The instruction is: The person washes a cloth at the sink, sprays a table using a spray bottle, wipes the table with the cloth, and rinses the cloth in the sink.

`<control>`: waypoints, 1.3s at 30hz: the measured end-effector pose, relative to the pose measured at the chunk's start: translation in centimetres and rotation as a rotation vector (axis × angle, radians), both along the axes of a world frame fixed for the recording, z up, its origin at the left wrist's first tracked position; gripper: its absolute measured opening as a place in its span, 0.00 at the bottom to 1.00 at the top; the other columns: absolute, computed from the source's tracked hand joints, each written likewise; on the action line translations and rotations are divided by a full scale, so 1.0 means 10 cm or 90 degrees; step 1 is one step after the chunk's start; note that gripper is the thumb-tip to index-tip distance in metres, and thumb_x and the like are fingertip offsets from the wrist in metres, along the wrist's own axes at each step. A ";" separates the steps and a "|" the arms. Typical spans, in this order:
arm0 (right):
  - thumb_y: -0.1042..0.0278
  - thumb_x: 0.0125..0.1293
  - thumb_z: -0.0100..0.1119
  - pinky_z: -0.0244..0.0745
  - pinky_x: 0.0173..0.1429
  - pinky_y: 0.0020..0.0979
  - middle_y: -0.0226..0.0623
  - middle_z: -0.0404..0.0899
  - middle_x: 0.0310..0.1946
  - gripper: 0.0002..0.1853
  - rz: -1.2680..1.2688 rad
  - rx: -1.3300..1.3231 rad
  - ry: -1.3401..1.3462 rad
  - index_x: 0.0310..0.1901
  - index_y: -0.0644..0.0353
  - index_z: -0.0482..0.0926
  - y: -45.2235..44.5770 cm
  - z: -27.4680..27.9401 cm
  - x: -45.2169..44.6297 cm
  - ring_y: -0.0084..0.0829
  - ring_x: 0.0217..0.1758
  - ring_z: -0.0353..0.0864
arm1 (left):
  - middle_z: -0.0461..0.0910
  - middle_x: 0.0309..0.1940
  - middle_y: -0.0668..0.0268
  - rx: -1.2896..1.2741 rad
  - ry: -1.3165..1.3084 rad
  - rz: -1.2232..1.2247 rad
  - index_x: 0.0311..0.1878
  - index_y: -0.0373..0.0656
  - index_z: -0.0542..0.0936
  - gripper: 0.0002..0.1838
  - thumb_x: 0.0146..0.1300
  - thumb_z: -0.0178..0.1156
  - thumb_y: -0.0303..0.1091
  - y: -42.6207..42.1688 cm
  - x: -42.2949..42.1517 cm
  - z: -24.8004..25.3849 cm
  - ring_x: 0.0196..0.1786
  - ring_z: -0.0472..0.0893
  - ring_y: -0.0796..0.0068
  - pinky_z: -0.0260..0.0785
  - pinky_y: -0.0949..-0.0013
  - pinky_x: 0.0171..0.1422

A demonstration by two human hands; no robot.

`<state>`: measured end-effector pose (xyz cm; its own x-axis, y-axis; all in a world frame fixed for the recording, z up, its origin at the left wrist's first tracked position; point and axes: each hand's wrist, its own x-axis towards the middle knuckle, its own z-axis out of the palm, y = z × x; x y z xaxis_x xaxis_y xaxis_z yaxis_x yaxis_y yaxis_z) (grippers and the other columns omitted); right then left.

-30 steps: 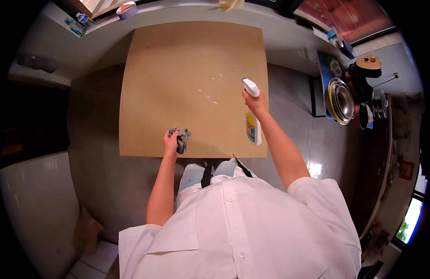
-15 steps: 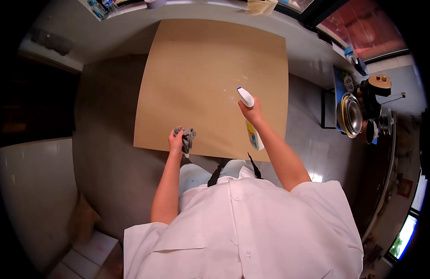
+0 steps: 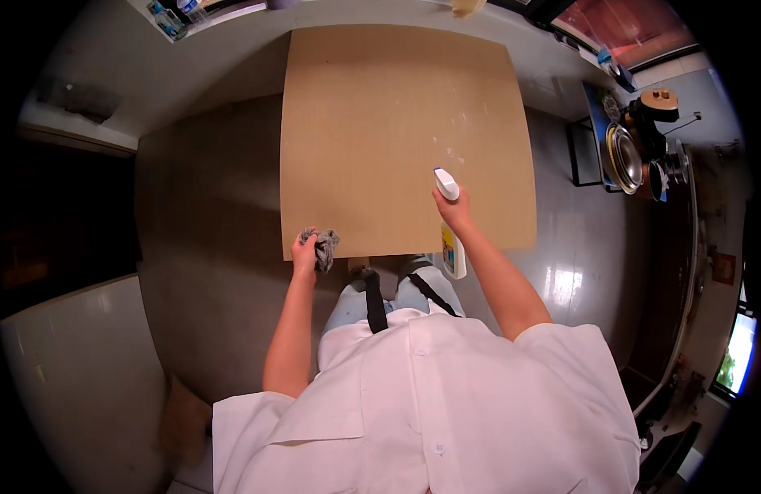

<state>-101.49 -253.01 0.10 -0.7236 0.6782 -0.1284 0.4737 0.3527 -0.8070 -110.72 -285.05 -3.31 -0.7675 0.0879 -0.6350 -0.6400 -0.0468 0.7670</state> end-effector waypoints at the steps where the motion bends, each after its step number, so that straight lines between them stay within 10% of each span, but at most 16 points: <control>1: 0.64 0.48 0.63 0.71 0.37 0.32 0.43 0.78 0.29 0.14 0.001 -0.033 0.000 0.35 0.61 0.75 -0.05 -0.05 0.04 0.38 0.33 0.79 | 0.76 0.39 0.65 -0.004 -0.008 -0.001 0.46 0.38 0.74 0.14 0.55 0.52 0.27 -0.06 -0.01 -0.01 0.42 0.76 0.74 0.67 0.72 0.47; 17: 0.58 0.47 0.61 0.71 0.37 0.37 0.44 0.77 0.30 0.14 0.179 -0.072 -0.065 0.32 0.58 0.75 -0.84 -0.07 0.56 0.45 0.35 0.76 | 0.76 0.37 0.65 -0.012 -0.049 -0.055 0.44 0.37 0.74 0.12 0.56 0.53 0.25 -0.34 0.19 -0.31 0.39 0.76 0.76 0.68 0.73 0.45; 39: 0.55 0.45 0.63 0.72 0.39 0.39 0.45 0.78 0.31 0.17 -0.049 0.010 -0.244 0.33 0.57 0.77 -0.41 -0.14 1.35 0.47 0.37 0.76 | 0.76 0.36 0.66 -0.026 -0.051 -0.151 0.44 0.37 0.74 0.12 0.56 0.52 0.27 0.15 0.27 -0.15 0.39 0.76 0.75 0.68 0.73 0.44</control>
<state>-87.99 -257.09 -1.26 -0.5717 0.7330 -0.3688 0.7655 0.3147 -0.5612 -108.01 -283.53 -4.76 -0.6755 0.2324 -0.6998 -0.6882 0.1421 0.7115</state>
